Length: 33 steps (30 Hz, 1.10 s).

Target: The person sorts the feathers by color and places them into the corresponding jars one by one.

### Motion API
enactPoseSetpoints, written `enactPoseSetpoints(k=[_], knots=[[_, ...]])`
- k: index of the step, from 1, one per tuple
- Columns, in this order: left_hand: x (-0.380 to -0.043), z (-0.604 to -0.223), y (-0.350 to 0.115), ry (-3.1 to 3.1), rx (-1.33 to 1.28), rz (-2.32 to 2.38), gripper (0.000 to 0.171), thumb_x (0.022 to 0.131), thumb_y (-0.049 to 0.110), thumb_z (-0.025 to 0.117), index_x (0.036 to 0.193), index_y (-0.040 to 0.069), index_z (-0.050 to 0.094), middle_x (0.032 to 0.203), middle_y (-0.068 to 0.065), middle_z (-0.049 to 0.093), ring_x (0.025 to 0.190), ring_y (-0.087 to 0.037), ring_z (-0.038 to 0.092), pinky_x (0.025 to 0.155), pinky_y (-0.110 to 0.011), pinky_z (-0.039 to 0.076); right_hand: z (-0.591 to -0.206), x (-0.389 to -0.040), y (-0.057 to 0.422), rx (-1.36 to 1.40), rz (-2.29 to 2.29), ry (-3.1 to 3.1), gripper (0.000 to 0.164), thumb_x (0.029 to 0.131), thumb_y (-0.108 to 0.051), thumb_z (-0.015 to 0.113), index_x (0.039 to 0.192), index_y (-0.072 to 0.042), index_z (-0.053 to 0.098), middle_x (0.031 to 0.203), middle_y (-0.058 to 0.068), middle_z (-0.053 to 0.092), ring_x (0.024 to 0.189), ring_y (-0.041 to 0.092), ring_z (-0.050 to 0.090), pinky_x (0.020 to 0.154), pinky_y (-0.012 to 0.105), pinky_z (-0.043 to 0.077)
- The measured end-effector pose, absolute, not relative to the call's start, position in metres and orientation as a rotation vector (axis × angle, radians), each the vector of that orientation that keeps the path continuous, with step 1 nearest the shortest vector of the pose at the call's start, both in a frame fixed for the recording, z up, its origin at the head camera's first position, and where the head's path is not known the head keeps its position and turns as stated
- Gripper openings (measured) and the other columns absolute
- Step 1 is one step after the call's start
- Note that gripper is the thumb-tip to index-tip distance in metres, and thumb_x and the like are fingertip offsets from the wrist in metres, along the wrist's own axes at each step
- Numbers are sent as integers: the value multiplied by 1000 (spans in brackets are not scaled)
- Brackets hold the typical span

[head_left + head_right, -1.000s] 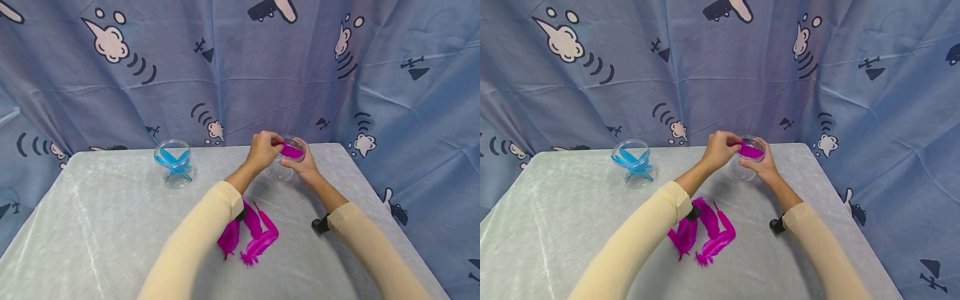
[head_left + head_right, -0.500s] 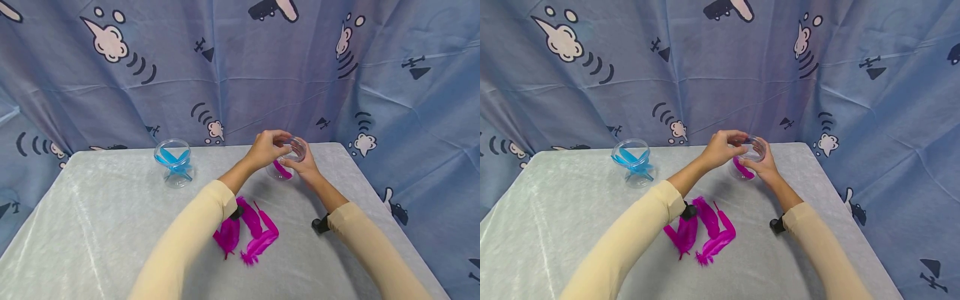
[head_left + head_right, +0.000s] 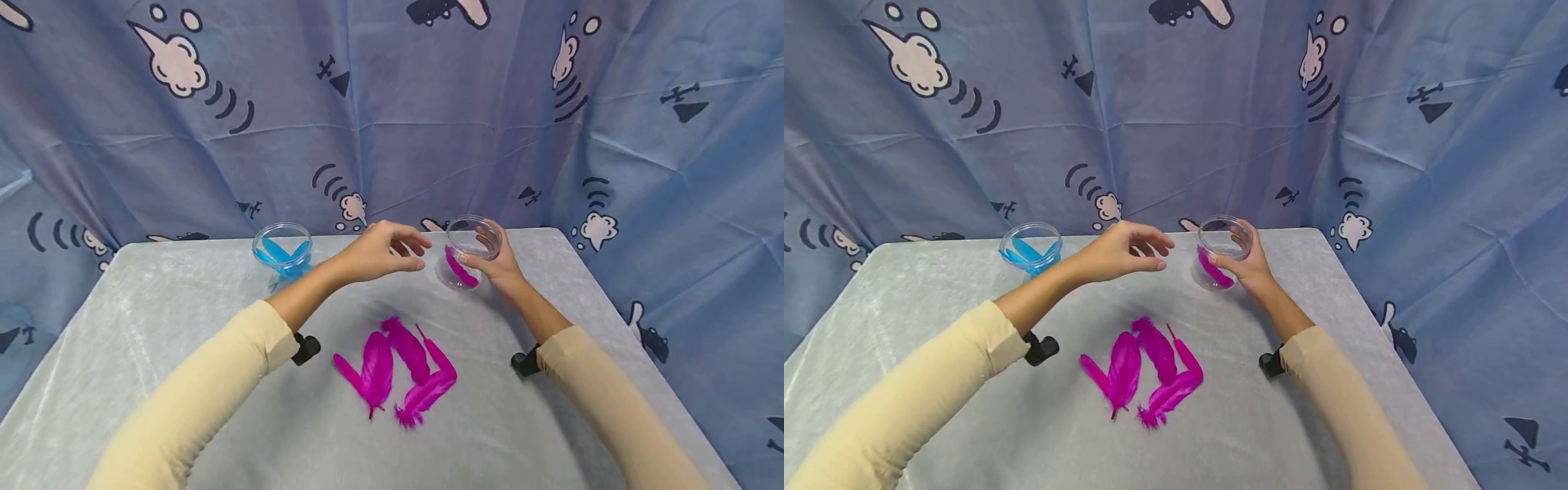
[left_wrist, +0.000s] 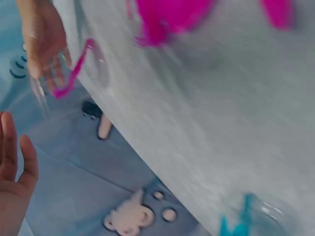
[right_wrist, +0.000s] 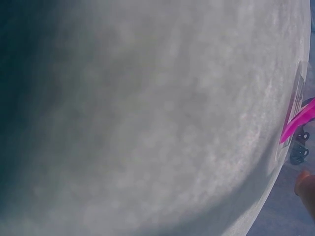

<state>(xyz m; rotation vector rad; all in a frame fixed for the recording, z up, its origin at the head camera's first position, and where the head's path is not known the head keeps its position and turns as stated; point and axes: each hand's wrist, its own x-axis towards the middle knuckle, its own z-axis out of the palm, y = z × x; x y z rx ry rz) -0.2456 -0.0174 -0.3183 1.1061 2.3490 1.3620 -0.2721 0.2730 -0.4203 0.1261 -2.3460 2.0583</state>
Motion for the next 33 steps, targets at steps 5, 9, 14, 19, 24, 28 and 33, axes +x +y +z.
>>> enactPoseSetpoints(k=[5, 9, 14, 19, 24, 28, 33], knots=[[-240, -329, -50, 2323, 1054, 1320, 31, 89, 7, 73, 119, 2, 69, 109, -10, 72, 96, -21, 68, 87, -34, 55, -419, -271, 274, 131, 2044, -2351, 90, 88, 2, 72, 156, -17, 16, 160, 12, 26, 149, 30, 20, 118, 48, 25], [-233, -343, -71, 2287, 1044, 1269, 32, 88, 5, 74, 120, 1, 68, 108, -11, 71, 95, -22, 68, 89, -37, 55, -418, -270, 275, 122, 2049, -2349, 91, 88, 0, 74, 156, -18, 16, 160, 13, 25, 149, 29, 20, 118, 49, 25], [-223, -364, -90, 2260, 997, 1231, 32, 88, 4, 74, 119, 0, 68, 107, -15, 70, 92, -22, 68, 87, -40, 55, -415, -269, 274, 98, 2055, -2367, 91, 88, -1, 73, 156, -15, 15, 161, 13, 24, 149, 28, 20, 118, 48, 24], [-214, -382, -102, 2214, 973, 1201, 34, 88, 4, 74, 119, -5, 66, 108, -21, 68, 93, -21, 68, 84, -35, 57, -420, -272, 275, 99, 2034, -2371, 90, 88, -3, 73, 156, -18, 16, 160, 11, 26, 149, 27, 21, 117, 47, 27], [-205, -395, -109, 2188, 967, 1143, 36, 88, 7, 75, 120, -4, 66, 107, -18, 69, 94, -19, 68, 84, -31, 56, -422, -271, 275, 107, 2037, -2358, 88, 88, -2, 73, 155, -19, 17, 160, 11, 27, 148, 26, 22, 116, 48, 29], [-199, -404, -114, 2184, 935, 1112, 34, 87, 9, 76, 118, -2, 68, 102, -11, 70, 89, -15, 67, 82, -26, 55, -422, -271, 275, 108, 2039, -2346, 88, 88, 0, 72, 155, -18, 18, 159, 12, 27, 148, 27, 22, 116, 46, 30], [-191, -414, -119, 2145, 908, 1119, 32, 85, 4, 77, 115, -2, 69, 94, -6, 69, 82, -12, 66, 73, -24, 54, -420, -271, 274, 123, 2063, -2313, 89, 87, 4, 70, 155, -16, 17, 159, 13, 27, 148, 32, 20, 116, 42, 30]])
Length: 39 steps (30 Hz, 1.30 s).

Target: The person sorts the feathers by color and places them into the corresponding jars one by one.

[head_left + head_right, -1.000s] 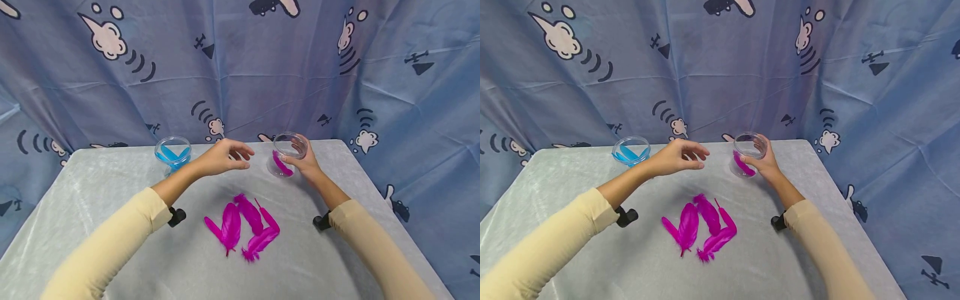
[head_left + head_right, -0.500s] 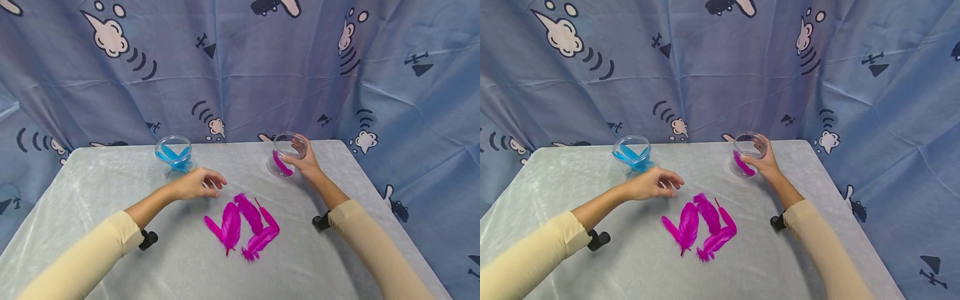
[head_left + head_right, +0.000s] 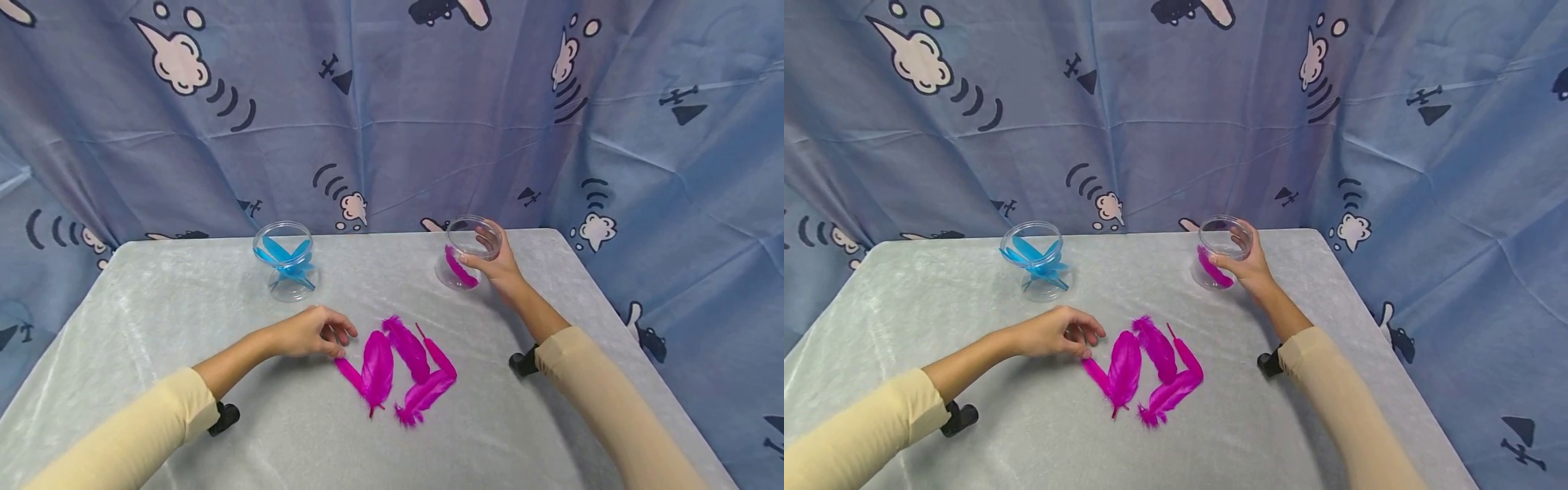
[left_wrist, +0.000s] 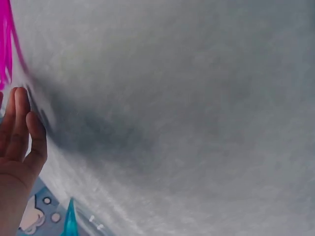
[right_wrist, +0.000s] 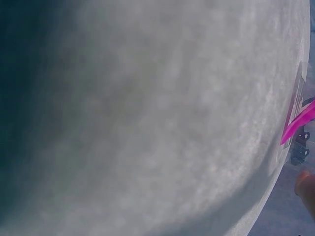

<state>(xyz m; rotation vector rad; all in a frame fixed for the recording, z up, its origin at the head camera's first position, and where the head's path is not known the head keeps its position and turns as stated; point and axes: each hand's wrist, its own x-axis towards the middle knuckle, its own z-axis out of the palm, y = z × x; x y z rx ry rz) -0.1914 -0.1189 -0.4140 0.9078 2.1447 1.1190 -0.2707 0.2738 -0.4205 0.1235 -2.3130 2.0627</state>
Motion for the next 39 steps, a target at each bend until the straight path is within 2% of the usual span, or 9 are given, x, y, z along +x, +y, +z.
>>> enactPoseSetpoints(k=[6, 10, 17, 24, 33, 36, 39], knots=[[-185, -418, -120, 2117, 914, 1141, 29, 84, -1, 76, 111, -4, 69, 93, -9, 69, 78, -12, 65, 71, -23, 54, -419, -270, 274, 119, 2060, -2328, 90, 88, 3, 71, 156, -18, 16, 160, 12, 26, 149, 30, 20, 115, 40, 33], [-182, -419, -119, 2099, 912, 1169, 26, 84, -4, 74, 109, -5, 69, 93, -11, 70, 78, -13, 65, 71, -23, 54, -421, -270, 275, 128, 2076, -2310, 89, 88, 4, 71, 156, -18, 17, 160, 13, 26, 149, 32, 19, 116, 43, 30], [-181, -424, -120, 2071, 902, 1201, 23, 85, -7, 71, 108, -5, 69, 89, -9, 70, 74, -13, 64, 69, -21, 53, -424, -271, 274, 103, 2035, -2338, 90, 88, -1, 73, 156, -19, 17, 160, 15, 25, 148, 26, 22, 118, 47, 26], [-182, -420, -124, 2053, 921, 1192, 18, 87, -9, 69, 104, -5, 69, 82, -7, 71, 75, -13, 64, 70, -21, 53, -424, -271, 273, 117, 2032, -2339, 90, 88, 0, 73, 156, -18, 16, 160, 16, 24, 148, 27, 21, 118, 47, 25], [-187, -404, -134, 2086, 893, 1121, 20, 86, -9, 69, 105, -7, 67, 80, -5, 71, 71, -11, 62, 67, -22, 51, -424, -273, 274, 99, 2035, -2345, 90, 88, -2, 74, 155, -18, 16, 160, 15, 25, 148, 26, 22, 117, 48, 26], [-188, -398, -135, 2088, 897, 1112, 20, 86, -8, 69, 106, -7, 67, 81, -5, 72, 72, -12, 63, 68, -23, 52, -423, -272, 273, 98, 2046, -2341, 91, 88, -1, 73, 156, -18, 15, 161, 16, 23, 149, 27, 21, 118, 48, 26], [-190, -391, -137, 2098, 909, 1111, 21, 87, -8, 69, 107, -8, 66, 82, -5, 72, 75, -19, 65, 70, -24, 53, -422, -272, 273, 96, 2056, -2339, 91, 88, -1, 73, 156, -19, 15, 161, 16, 22, 149, 27, 20, 118, 48, 25]])
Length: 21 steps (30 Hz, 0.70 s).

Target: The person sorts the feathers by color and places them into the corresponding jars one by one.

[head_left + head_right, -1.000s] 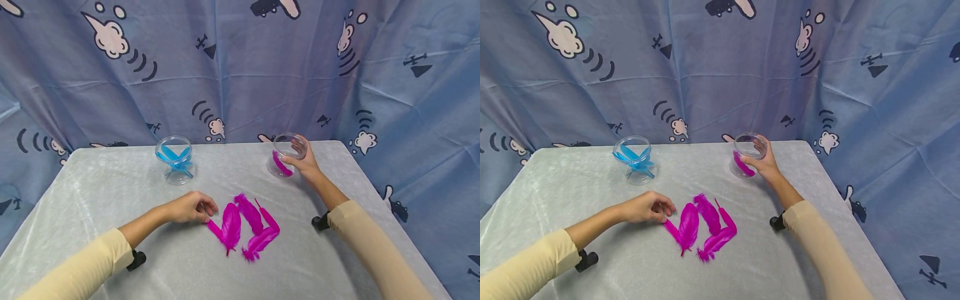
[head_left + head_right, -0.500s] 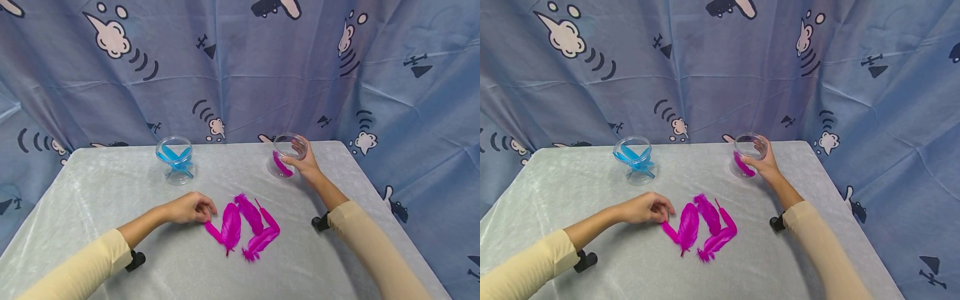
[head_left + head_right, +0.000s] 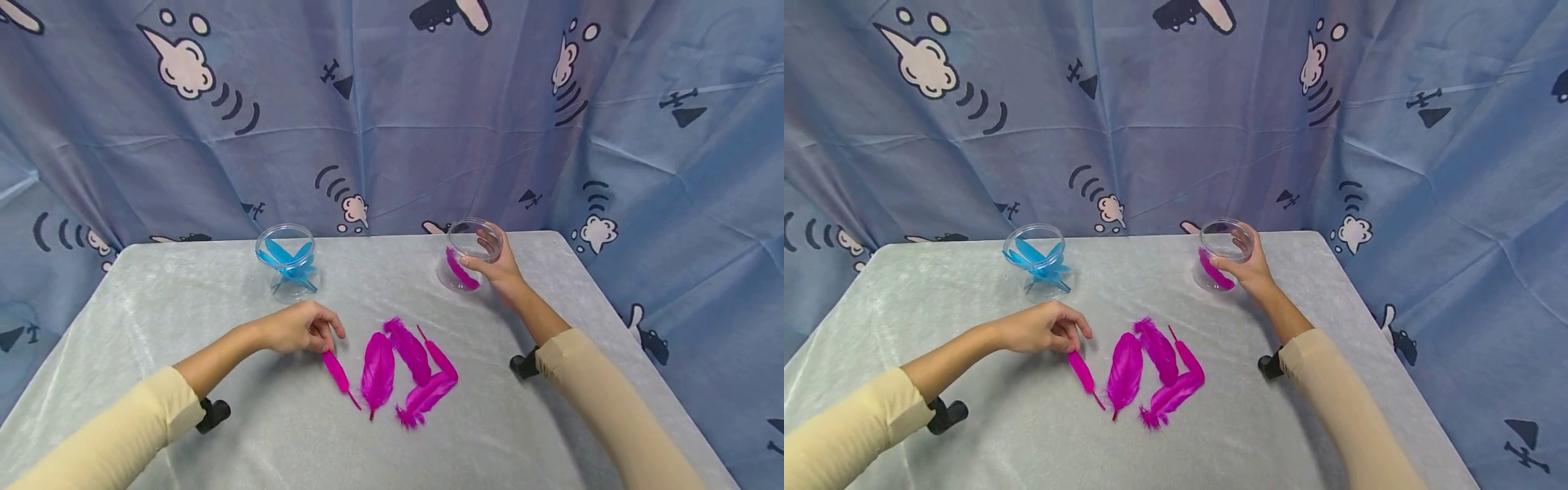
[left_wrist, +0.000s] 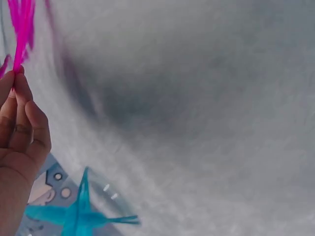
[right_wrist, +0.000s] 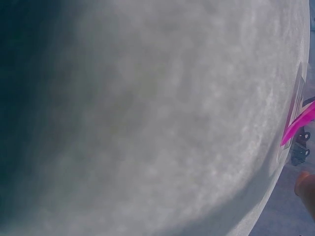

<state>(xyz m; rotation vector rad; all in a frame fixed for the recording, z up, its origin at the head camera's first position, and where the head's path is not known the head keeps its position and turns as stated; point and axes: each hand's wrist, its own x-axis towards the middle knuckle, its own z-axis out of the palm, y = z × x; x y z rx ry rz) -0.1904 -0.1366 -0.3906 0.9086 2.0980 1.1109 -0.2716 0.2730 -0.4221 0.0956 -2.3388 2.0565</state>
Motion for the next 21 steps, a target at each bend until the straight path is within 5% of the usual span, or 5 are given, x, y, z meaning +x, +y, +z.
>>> enactPoseSetpoints(k=[4, 21], knots=[[-194, -379, -137, 2116, 936, 1122, 22, 87, -8, 69, 109, -8, 66, 82, -6, 72, 80, -29, 68, 74, -25, 56, -421, -270, 273, 94, 2066, -2342, 91, 89, -1, 72, 156, -18, 14, 161, 16, 22, 149, 26, 19, 118, 49, 26], [-208, -340, -93, 2358, 933, 1363, 20, 88, -2, 72, 108, 1, 71, 89, -4, 74, 84, -16, 70, 78, -30, 57, -421, -269, 274, 92, 2059, -2346, 90, 89, -3, 73, 156, -20, 15, 161, 13, 24, 149, 26, 20, 118, 48, 25]])
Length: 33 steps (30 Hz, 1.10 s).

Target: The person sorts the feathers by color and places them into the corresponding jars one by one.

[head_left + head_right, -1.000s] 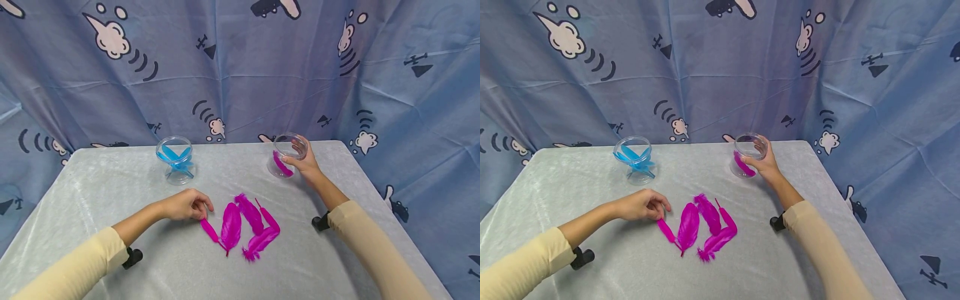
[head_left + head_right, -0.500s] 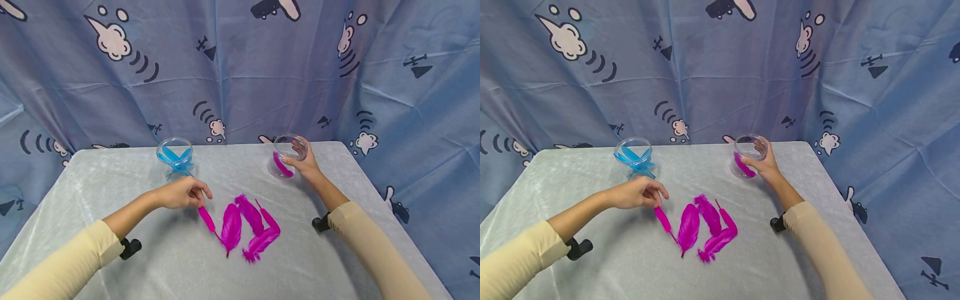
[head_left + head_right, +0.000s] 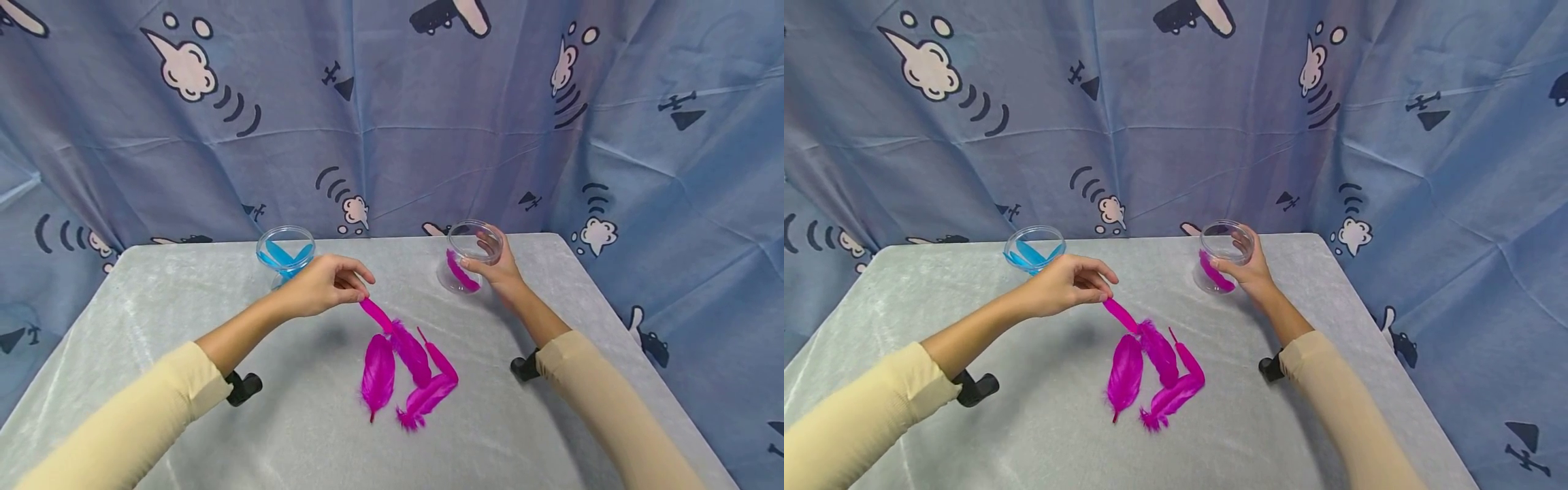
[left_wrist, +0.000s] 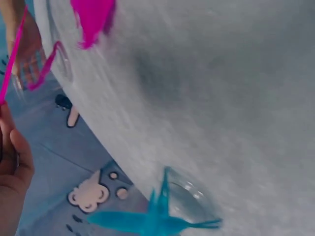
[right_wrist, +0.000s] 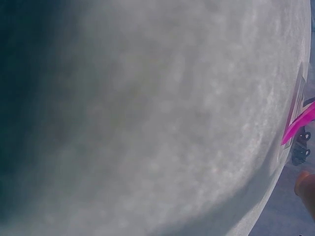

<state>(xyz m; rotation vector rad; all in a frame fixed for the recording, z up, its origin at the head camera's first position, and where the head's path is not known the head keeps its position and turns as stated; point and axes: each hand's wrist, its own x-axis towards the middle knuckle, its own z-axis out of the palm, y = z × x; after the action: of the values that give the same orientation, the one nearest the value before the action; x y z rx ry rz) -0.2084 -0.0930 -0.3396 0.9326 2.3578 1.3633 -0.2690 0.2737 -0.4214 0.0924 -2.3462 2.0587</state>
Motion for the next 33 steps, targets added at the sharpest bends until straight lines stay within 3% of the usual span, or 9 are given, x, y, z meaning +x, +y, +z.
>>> enactPoseSetpoints(k=[12, 19, 24, 33], knots=[[-227, -317, -52, 2446, 881, 1606, 20, 88, -1, 73, 108, -1, 71, 92, -11, 75, 85, -20, 71, 76, -31, 57, -413, -266, 269, 53, 2082, -2359, 93, 87, 1, 73, 156, -12, 12, 162, 17, 21, 149, 29, 19, 118, 50, 24], [-238, -307, -29, 2443, 818, 1706, 20, 90, 0, 71, 110, 0, 70, 92, -11, 75, 87, -19, 71, 78, -31, 57, -420, -269, 271, 53, 2033, -2361, 90, 89, -4, 74, 155, -21, 16, 161, 13, 24, 149, 26, 21, 116, 47, 29], [-242, -304, -10, 2492, 762, 1766, 18, 90, 0, 71, 108, 0, 71, 91, -10, 75, 85, -17, 71, 75, -29, 56, -423, -271, 270, 78, 2059, -2325, 89, 88, 0, 73, 155, -20, 17, 161, 16, 23, 149, 29, 21, 115, 46, 31], [-251, -303, 22, 2626, 679, 1807, 13, 89, 0, 72, 102, 1, 72, 91, -11, 75, 83, -18, 72, 74, -26, 57, -422, -271, 272, 79, 2046, -2358, 91, 90, -6, 73, 156, -20, 12, 162, 15, 21, 149, 31, 19, 117, 49, 26]])
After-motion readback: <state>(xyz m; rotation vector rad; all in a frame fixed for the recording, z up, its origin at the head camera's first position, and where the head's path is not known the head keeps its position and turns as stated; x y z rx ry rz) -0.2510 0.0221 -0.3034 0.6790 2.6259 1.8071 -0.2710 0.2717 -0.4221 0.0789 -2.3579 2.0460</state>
